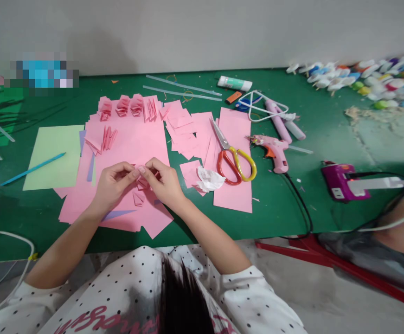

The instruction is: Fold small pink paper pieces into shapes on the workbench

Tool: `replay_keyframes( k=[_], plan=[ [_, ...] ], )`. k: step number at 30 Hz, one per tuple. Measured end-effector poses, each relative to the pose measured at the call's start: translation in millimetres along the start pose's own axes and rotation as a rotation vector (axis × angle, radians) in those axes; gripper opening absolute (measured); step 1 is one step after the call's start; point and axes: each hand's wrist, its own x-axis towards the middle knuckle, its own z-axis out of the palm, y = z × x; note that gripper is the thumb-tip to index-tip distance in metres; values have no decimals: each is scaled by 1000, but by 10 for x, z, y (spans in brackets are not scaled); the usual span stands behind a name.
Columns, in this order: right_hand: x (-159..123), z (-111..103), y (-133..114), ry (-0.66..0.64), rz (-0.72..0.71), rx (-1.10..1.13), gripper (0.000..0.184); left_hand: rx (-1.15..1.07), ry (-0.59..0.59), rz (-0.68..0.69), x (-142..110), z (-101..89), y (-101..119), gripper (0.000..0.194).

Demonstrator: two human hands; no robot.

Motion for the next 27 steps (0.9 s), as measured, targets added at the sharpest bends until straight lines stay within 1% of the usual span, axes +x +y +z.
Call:
replay_keyframes(
  k=[3,6,8,11,13,17,22,27],
  plan=[
    [-2,4,7,-8,5,11,36,79,20,51,-3,0,16,30],
    [-3,13,-6,-3,3,15,37,96,19,95,0,-3,23,30],
    [-1,18,-18,-1,11,7,37,76,-5,97,-2,5,27,30],
    [0,17,-27,-16,37,5,41,49,-92,64,-17,32,29,31],
    [-4,14,-24,-18,43,7,43,69,-113,62,-28,52,27,33],
    [-16,12,-19,20,30,-16,44,154,-97,81,-35,68,24,31],
    [-4,4,-39,128,-19,-73,47,279,-129,136,-29,65,43,32],
    [4,0,-25,121,11,-20,46,315,-124,184,-36,52,35,34]
  ],
)
